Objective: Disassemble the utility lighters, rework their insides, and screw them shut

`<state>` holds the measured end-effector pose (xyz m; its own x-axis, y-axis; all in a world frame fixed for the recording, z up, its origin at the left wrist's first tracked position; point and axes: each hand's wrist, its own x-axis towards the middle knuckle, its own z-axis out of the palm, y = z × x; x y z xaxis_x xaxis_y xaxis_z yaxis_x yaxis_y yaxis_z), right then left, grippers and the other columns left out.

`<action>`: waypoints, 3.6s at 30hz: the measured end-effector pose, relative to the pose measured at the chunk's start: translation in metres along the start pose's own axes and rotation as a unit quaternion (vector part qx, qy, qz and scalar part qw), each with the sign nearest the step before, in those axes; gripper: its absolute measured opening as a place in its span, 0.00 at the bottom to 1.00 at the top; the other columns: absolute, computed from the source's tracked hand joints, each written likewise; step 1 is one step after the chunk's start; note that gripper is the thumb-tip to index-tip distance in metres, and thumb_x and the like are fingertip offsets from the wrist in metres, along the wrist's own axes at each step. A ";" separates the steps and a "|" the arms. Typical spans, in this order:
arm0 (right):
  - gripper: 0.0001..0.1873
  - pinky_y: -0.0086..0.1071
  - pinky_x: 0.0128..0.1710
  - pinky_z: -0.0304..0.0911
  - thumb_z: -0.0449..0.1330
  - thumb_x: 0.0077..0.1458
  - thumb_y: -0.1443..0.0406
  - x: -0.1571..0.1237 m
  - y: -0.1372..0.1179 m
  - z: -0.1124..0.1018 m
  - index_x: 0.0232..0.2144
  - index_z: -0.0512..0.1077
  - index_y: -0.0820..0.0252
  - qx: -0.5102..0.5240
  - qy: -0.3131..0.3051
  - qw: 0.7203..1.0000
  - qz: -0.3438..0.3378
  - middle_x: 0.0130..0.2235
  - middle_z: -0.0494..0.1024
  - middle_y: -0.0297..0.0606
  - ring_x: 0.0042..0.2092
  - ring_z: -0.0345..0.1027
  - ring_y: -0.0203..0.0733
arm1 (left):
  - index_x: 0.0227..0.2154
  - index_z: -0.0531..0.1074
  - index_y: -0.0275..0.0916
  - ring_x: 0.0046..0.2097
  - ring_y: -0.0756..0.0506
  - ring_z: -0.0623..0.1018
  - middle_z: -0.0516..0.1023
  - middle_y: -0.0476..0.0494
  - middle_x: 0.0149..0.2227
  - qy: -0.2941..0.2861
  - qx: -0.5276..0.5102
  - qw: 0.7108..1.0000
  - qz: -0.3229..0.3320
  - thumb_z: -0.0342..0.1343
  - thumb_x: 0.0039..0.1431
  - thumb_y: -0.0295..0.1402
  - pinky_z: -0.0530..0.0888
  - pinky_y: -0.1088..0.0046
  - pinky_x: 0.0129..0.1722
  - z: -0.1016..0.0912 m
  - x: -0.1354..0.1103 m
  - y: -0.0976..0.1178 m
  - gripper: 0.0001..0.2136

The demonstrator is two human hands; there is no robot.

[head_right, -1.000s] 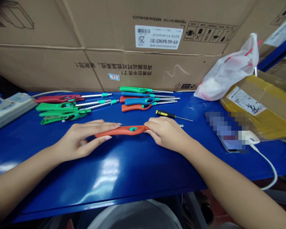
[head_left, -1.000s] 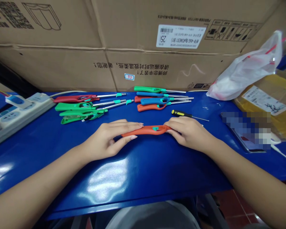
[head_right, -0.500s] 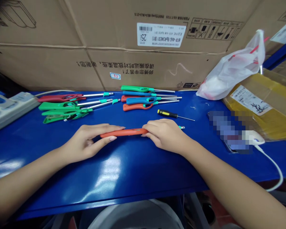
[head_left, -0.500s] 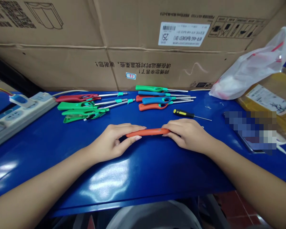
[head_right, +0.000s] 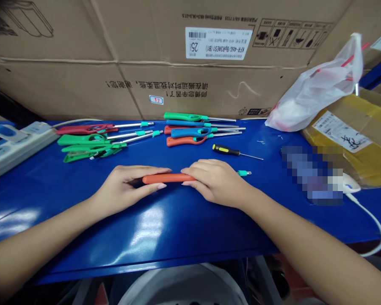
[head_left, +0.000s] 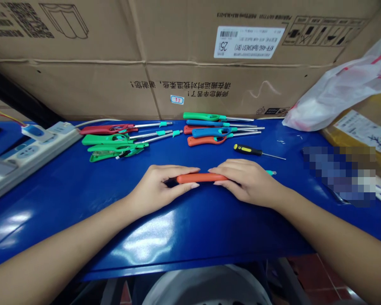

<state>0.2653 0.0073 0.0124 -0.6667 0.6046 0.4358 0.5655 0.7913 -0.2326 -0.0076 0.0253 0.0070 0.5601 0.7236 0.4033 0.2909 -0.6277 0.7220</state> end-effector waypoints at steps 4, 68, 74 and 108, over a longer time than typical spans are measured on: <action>0.14 0.41 0.47 0.74 0.55 0.70 0.63 -0.001 0.000 -0.002 0.51 0.77 0.61 0.015 0.006 1.000 0.020 0.44 0.85 0.44 0.44 0.80 0.46 | 0.53 0.80 0.37 0.41 0.45 0.87 0.86 0.40 0.47 -0.011 -0.033 0.999 -0.006 0.61 0.66 0.36 0.82 0.76 0.40 -0.004 0.000 0.004 0.15; 0.14 0.41 0.47 0.72 0.56 0.70 0.62 -0.007 0.013 -0.015 0.48 0.77 0.64 -0.060 -0.044 0.997 0.020 0.43 0.84 0.46 0.43 0.77 0.48 | 0.47 0.82 0.34 0.17 0.55 0.64 0.82 0.44 0.26 -0.100 -0.250 0.910 -0.315 0.63 0.62 0.47 0.58 0.81 0.14 -0.003 0.006 0.012 0.21; 0.12 0.38 0.38 0.72 0.57 0.69 0.64 -0.008 0.012 -0.011 0.42 0.77 0.68 -0.086 -0.002 0.996 -0.027 0.37 0.83 0.47 0.38 0.77 0.47 | 0.46 0.82 0.33 0.18 0.57 0.63 0.82 0.43 0.27 -0.096 -0.261 0.903 -0.328 0.64 0.62 0.46 0.57 0.82 0.16 -0.002 0.006 0.015 0.20; 0.03 0.36 0.43 0.66 0.60 0.65 0.65 -0.014 0.032 -0.024 0.40 0.73 0.57 0.055 -0.066 0.993 0.077 0.40 0.75 0.39 0.41 0.70 0.43 | 0.52 0.80 0.39 0.41 0.46 0.81 0.85 0.42 0.45 -0.063 -0.225 0.925 -0.299 0.70 0.55 0.42 0.77 0.71 0.43 -0.003 0.004 -0.001 0.23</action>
<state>0.3041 0.0219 0.0198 -0.6390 0.7195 0.2718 0.6137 0.6900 -0.3838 -0.0080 0.0297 0.0092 0.4972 0.8460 -0.1929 0.2410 0.0789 0.9673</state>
